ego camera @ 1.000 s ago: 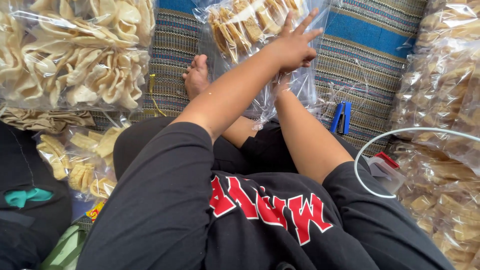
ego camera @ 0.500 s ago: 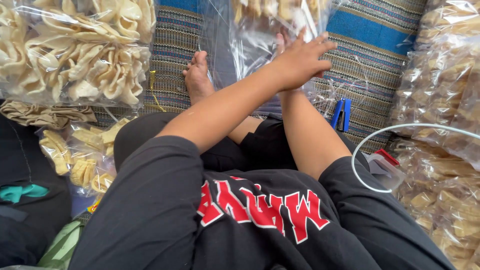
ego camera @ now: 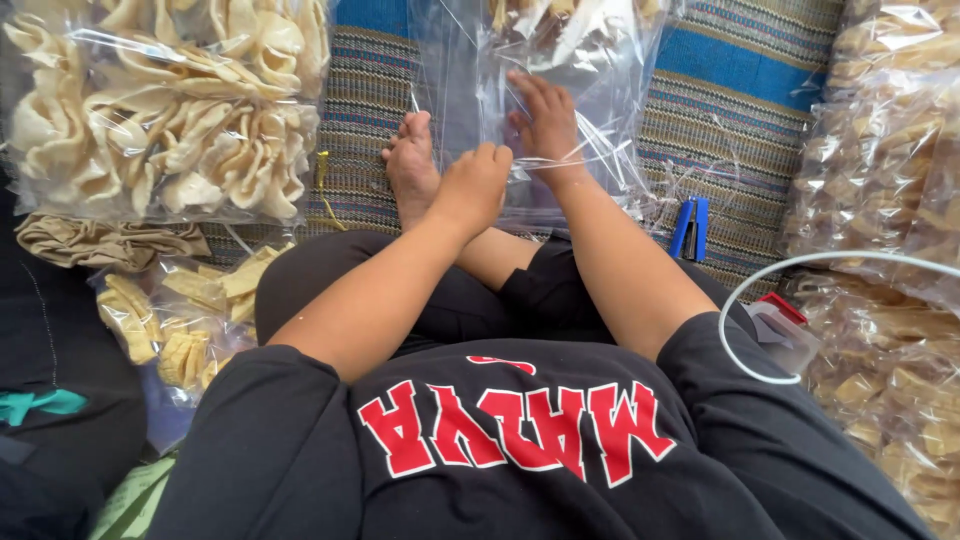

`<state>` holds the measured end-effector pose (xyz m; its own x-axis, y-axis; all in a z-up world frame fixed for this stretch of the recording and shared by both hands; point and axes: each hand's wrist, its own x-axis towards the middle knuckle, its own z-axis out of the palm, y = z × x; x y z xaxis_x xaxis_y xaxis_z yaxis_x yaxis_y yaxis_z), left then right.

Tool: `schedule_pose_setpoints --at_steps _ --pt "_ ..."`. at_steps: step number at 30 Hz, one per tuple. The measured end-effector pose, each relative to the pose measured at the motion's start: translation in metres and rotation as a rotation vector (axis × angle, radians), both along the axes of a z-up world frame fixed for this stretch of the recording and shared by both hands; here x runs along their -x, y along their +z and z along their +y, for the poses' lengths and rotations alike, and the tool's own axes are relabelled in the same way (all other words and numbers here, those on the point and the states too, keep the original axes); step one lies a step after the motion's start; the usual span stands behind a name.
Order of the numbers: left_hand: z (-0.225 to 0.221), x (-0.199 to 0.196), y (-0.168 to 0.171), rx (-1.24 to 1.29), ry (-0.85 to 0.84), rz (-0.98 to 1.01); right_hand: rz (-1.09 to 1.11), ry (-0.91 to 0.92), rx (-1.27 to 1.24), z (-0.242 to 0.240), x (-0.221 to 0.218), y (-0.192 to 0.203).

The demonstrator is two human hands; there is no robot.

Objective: The person is manually picking up individual fried snacks and placing them into a clear plastic bag for packaging.

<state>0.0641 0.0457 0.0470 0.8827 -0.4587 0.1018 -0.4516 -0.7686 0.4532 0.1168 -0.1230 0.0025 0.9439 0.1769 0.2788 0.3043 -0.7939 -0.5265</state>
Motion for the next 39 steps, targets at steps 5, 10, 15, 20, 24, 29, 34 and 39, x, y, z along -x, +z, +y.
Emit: schedule_pose_setpoints --at_steps 5,10,15,20,24,29,34,39 --pt "-0.012 0.015 0.012 0.011 -0.032 0.072 -0.030 -0.008 0.006 0.004 -0.043 -0.019" --pt "-0.003 -0.001 0.008 -0.086 0.087 -0.082 -0.144 0.149 0.287 0.015 -0.083 -0.009" --pt "-0.003 -0.003 -0.009 -0.138 0.189 -0.157 -0.241 -0.374 0.099 0.028 -0.045 -0.031" --pt "-0.005 -0.009 -0.009 -0.074 0.171 -0.107 -0.068 -0.226 0.295 -0.023 -0.085 -0.071" --pt "-0.005 -0.016 -0.022 0.047 0.156 -0.035 -0.189 -0.192 0.556 -0.041 -0.074 -0.133" --pt "0.000 -0.015 -0.036 0.027 0.095 -0.090 0.518 -0.059 0.497 -0.031 -0.023 -0.012" --pt "0.009 -0.008 -0.045 -0.018 0.098 -0.131 0.703 -0.177 0.431 -0.087 0.016 0.004" --pt "0.021 0.012 -0.032 -0.134 0.078 -0.011 0.758 0.004 0.384 -0.075 0.060 0.047"
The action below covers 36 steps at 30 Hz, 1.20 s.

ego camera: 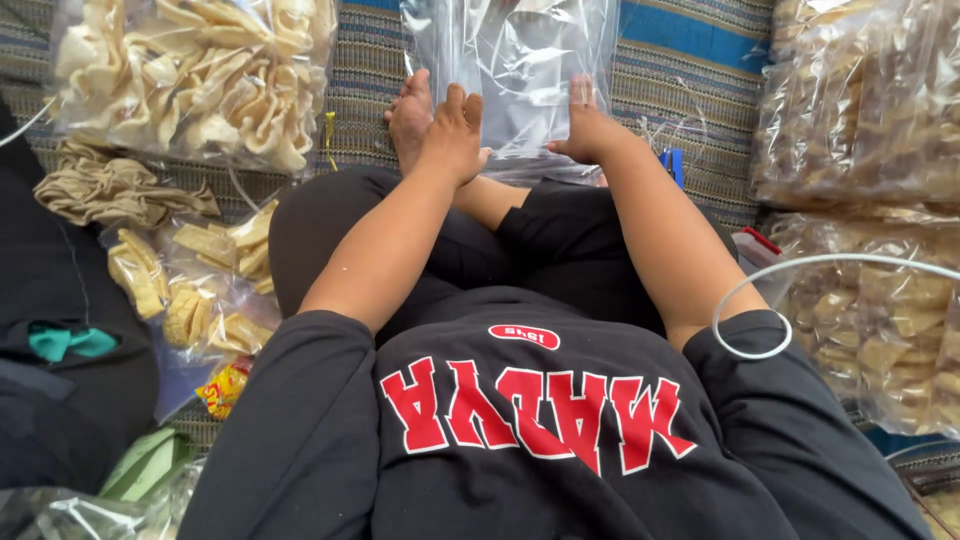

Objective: The person is manually picking up individual fried snacks and placing them into a clear plastic bag for packaging.

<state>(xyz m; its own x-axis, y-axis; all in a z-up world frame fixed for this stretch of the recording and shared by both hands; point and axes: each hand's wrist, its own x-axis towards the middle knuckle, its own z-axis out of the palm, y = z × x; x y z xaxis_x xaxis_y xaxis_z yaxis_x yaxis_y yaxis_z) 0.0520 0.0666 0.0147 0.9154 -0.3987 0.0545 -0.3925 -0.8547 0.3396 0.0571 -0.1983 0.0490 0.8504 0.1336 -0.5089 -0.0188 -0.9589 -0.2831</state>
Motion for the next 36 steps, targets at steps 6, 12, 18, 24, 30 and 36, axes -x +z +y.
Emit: schedule_pose_setpoints --at_steps 6,12,18,24,30,36 --pt "0.013 0.038 0.041 0.106 0.279 0.333 0.141 0.118 0.034 0.038 0.040 0.058" --pt "0.113 0.172 0.141 -0.192 -0.186 -0.231 0.163 0.276 -0.116 0.081 0.102 0.112" --pt "0.227 0.200 0.114 0.329 0.053 -0.262 0.011 0.405 -0.294 0.108 0.123 0.130" --pt "0.312 0.237 0.039 -0.113 0.821 0.157 -0.079 0.362 -0.123 0.098 0.113 0.094" --pt "0.367 0.229 -0.029 -0.327 0.949 -0.281 -0.050 0.383 -0.106 0.095 0.118 0.097" --pt "0.444 0.185 -0.059 -0.190 1.248 0.428 -0.038 0.392 -0.084 0.098 0.114 0.096"
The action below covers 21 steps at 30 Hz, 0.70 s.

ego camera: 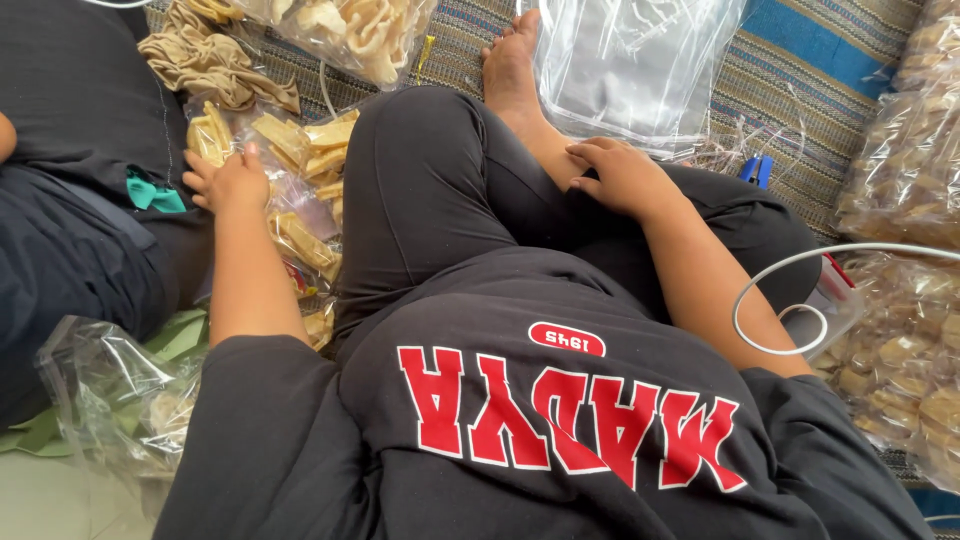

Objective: The person is manually picking up individual fried snacks and placing them into a clear plastic bag for packaging.

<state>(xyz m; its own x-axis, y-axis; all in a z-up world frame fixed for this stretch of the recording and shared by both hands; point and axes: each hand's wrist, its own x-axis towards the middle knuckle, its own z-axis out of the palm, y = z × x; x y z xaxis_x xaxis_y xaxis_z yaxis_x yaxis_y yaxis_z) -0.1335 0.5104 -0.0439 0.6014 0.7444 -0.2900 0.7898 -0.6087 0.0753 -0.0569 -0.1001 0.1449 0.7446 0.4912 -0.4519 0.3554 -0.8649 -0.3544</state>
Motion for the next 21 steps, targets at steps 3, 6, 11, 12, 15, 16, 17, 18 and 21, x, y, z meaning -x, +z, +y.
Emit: schedule_pose_setpoints --at_steps 3,6,11,12,15,16,17,18,21 --pt "-0.010 0.001 0.017 0.016 -0.003 0.008 0.019 -0.018 -0.007 -0.001 -0.003 0.002" --pt "-0.042 0.007 0.076 -0.194 -0.145 -0.163 0.041 -0.035 -0.049 0.000 0.000 0.013" --pt "-0.104 0.003 0.169 -0.322 -0.385 -0.514 0.031 -0.117 -0.217 -0.010 -0.004 0.014" --pt "-0.124 0.002 0.197 -0.244 -0.435 -0.608 0.059 -0.145 -0.239 -0.012 -0.005 0.018" --pt "-0.190 -0.023 0.277 0.329 -0.506 -0.868 0.150 -0.266 -0.332 -0.010 -0.007 0.049" --pt "-0.206 -0.032 0.269 0.328 -0.504 -0.867 0.151 -0.264 -0.332 -0.009 -0.004 0.055" --pt "-0.222 -0.042 0.262 0.843 -0.588 -1.003 0.179 -0.331 -0.533 -0.008 -0.002 0.061" --pt "-0.241 -0.055 0.253 1.377 -0.658 -1.107 0.200 -0.404 -0.731 -0.010 0.000 0.068" --pt "-0.316 -0.085 0.263 2.010 -0.216 -0.667 0.272 -0.535 -1.123 -0.013 0.009 0.082"
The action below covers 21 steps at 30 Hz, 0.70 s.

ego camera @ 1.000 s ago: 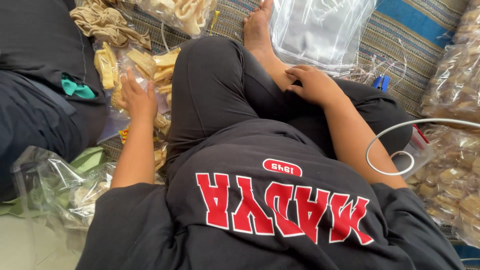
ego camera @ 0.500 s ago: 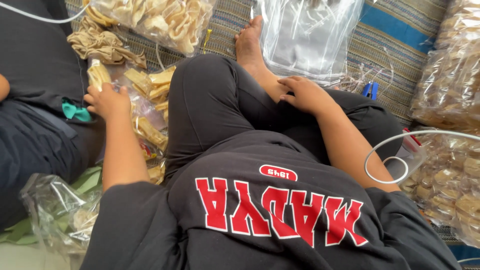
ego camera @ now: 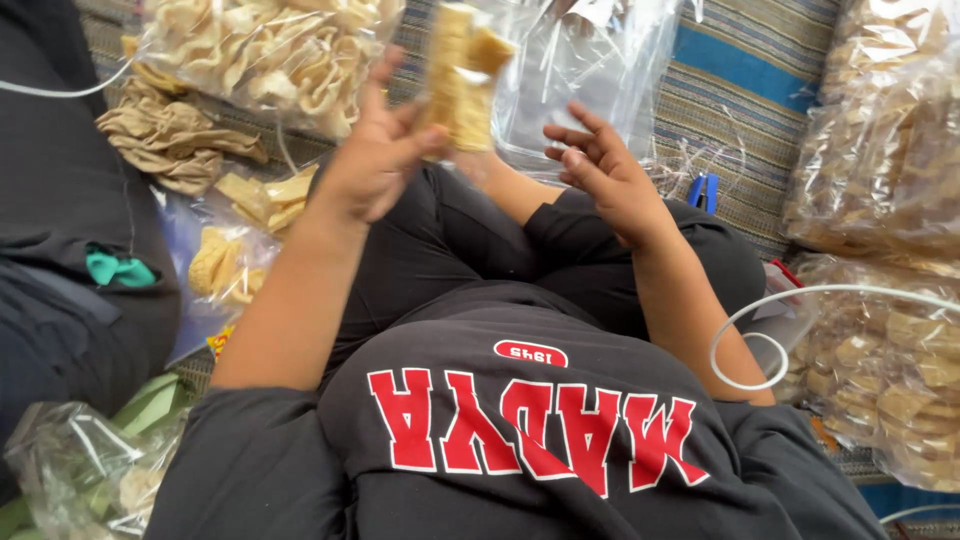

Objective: The person is manually picking up individual fried snacks and placing them into a clear plastic bag for packaging.

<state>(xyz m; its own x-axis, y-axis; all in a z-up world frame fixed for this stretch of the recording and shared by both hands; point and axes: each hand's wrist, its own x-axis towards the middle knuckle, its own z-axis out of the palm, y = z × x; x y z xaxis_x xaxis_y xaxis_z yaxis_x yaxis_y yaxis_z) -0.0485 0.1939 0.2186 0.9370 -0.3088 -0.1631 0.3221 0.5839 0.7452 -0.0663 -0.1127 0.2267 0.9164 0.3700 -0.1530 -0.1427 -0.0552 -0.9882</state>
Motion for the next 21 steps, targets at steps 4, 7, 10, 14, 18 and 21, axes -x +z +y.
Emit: schedule_pose_setpoints --at_steps 4,7,10,14,18,21 --pt "-0.071 -0.016 -0.033 -0.093 -0.241 -0.033 0.113 -0.119 -0.386 -0.019 0.000 -0.035" --pt "-0.093 -0.023 -0.082 -0.255 -0.466 -0.248 -0.041 -0.359 -0.199 -0.029 -0.008 -0.072" --pt "-0.098 -0.020 -0.108 -0.392 -0.496 -0.289 0.042 -0.337 -0.228 -0.026 -0.011 -0.075" --pt "-0.097 -0.020 -0.106 -0.518 -0.396 -0.242 -0.010 -0.182 -0.131 -0.007 -0.014 -0.062" --pt "-0.096 -0.020 -0.094 -0.607 -0.265 -0.200 -0.175 -0.161 0.073 -0.003 -0.017 -0.059" --pt "-0.098 -0.021 -0.096 -0.541 -0.282 -0.188 -0.005 -0.266 -0.072 -0.009 -0.018 -0.064"
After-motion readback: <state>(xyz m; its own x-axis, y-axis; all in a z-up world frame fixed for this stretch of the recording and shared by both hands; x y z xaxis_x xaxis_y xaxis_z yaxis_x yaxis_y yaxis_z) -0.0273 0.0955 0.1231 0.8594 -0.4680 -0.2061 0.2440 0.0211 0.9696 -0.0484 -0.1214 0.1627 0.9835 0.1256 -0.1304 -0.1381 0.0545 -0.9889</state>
